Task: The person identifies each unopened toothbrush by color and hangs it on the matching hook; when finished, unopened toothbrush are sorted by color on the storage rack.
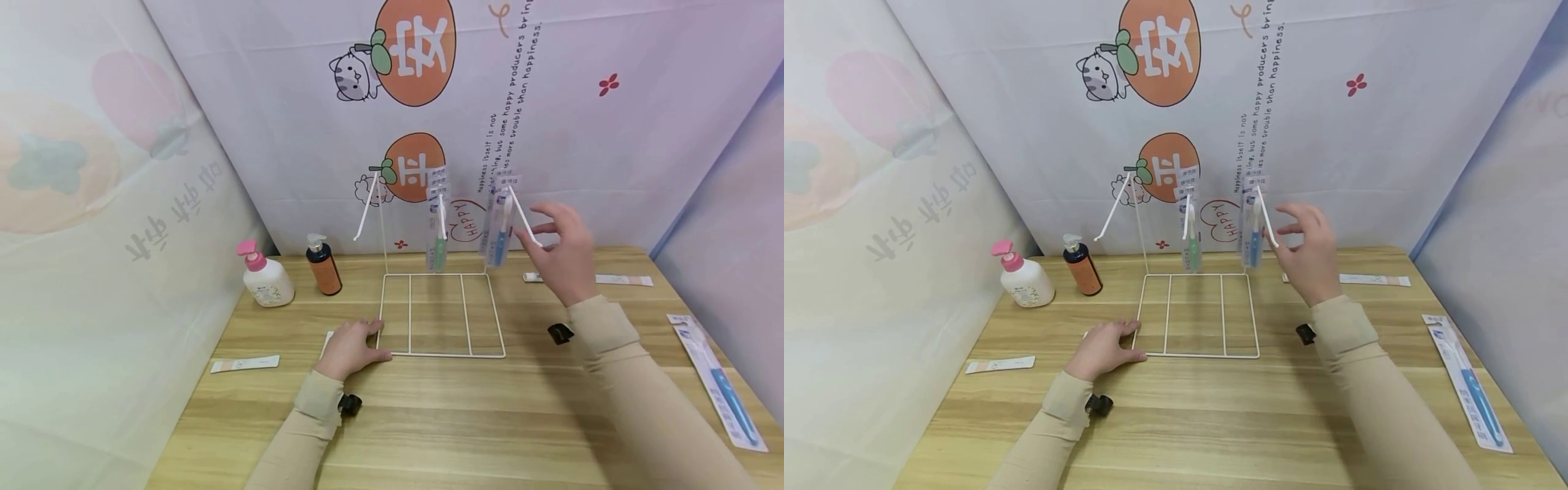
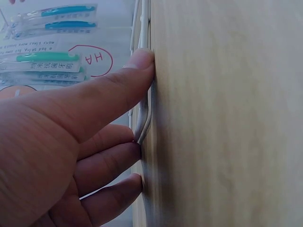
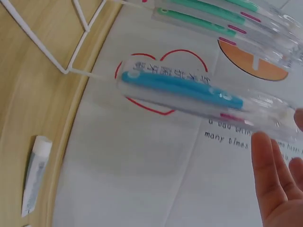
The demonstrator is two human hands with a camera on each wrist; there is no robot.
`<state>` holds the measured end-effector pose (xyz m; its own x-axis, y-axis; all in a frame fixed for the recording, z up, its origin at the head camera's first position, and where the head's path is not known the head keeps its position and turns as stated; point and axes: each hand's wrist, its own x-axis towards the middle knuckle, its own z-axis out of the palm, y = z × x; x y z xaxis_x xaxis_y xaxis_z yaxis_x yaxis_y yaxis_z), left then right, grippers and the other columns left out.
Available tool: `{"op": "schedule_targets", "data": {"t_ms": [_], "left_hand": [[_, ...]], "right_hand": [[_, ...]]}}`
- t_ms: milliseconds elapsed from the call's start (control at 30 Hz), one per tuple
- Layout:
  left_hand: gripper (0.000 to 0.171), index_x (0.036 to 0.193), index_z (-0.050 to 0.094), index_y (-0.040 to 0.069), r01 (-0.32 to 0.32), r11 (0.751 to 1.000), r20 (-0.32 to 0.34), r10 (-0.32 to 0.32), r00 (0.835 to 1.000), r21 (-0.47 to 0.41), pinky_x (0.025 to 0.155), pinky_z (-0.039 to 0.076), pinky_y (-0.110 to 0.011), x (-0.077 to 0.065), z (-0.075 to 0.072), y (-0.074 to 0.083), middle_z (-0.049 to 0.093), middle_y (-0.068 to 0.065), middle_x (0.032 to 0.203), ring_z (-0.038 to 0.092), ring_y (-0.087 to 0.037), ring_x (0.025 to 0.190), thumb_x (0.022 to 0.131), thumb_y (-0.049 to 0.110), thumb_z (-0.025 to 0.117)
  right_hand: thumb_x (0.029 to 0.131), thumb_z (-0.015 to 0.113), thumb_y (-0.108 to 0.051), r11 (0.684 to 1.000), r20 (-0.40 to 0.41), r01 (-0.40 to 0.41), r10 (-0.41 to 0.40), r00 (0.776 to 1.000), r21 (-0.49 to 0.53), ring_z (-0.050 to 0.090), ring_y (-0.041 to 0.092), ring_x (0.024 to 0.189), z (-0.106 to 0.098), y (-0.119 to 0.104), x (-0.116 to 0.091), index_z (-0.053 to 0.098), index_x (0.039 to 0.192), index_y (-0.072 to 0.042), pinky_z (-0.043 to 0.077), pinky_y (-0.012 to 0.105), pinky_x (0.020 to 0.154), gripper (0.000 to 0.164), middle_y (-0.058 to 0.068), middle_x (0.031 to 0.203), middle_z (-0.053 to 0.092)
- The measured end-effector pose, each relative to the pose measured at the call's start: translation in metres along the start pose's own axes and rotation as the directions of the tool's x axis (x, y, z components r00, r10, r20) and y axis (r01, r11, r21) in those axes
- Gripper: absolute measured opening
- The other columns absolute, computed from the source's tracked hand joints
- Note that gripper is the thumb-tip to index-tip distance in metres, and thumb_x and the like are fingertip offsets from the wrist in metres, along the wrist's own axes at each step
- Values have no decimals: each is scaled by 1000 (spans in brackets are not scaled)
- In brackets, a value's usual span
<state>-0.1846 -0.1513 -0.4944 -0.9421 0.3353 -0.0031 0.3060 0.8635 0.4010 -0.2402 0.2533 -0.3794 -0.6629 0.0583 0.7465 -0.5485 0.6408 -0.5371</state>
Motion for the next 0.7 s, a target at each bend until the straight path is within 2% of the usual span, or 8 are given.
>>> {"op": "schedule_targets", "data": {"t_ms": [200,300,400,467,533,600,700], "left_hand": [[74,147,70,12,-4,1000,-2,4,1000,-3,105,54,-56,0,-1,1,65,-23,146,63,-44,133,86,50,91],[74,147,70,13,-3,1000,-2,3,1000,-3,105,54,-56,0,-1,1,65,-23,146,63,-44,133,86,50,91],[74,146,70,14,-3,1000,-5,3,1000,1,104,54,-56,0,-1,1,65,-23,145,64,-44,132,86,51,91],[74,146,70,13,-4,1000,-8,4,1000,4,104,54,-56,0,-1,1,65,-23,145,64,-44,132,85,51,91],[74,146,70,13,-6,1000,-9,6,1000,4,104,54,-56,0,-1,0,65,-23,145,64,-45,132,85,50,91],[74,147,70,13,-4,1000,-7,4,1000,4,105,54,-55,0,0,0,65,-22,145,64,-44,132,86,50,91],[75,147,69,14,-4,1000,-3,4,1000,5,104,54,-55,0,1,-1,65,-23,145,64,-44,132,85,51,91]], "right_hand": [[83,88,11,999,127,2,-7,992,39,68,-9,91,-45,13,-19,69,137,-4,52,5,70,59,12,130,67],[79,91,12,1000,174,21,-18,985,-19,64,-19,88,-72,28,-32,71,136,-4,50,5,65,63,2,127,67],[81,91,7,997,239,-50,64,969,-62,65,-20,82,-99,43,-46,71,138,-9,51,9,59,62,-18,128,63],[86,89,4,989,289,-130,145,946,-68,67,-16,79,-115,53,-53,68,141,-10,53,12,59,61,-27,127,61],[91,87,-2,973,336,-220,232,913,-73,70,-11,77,-131,61,-59,65,145,-13,55,15,59,59,-32,129,59],[94,85,-5,963,351,-258,270,897,-81,71,-8,76,-144,69,-63,62,148,-13,57,18,60,59,-33,130,58],[96,83,-7,957,341,-268,290,894,-110,69,-10,77,-164,79,-69,60,151,-13,57,19,58,59,-32,133,54]]}}
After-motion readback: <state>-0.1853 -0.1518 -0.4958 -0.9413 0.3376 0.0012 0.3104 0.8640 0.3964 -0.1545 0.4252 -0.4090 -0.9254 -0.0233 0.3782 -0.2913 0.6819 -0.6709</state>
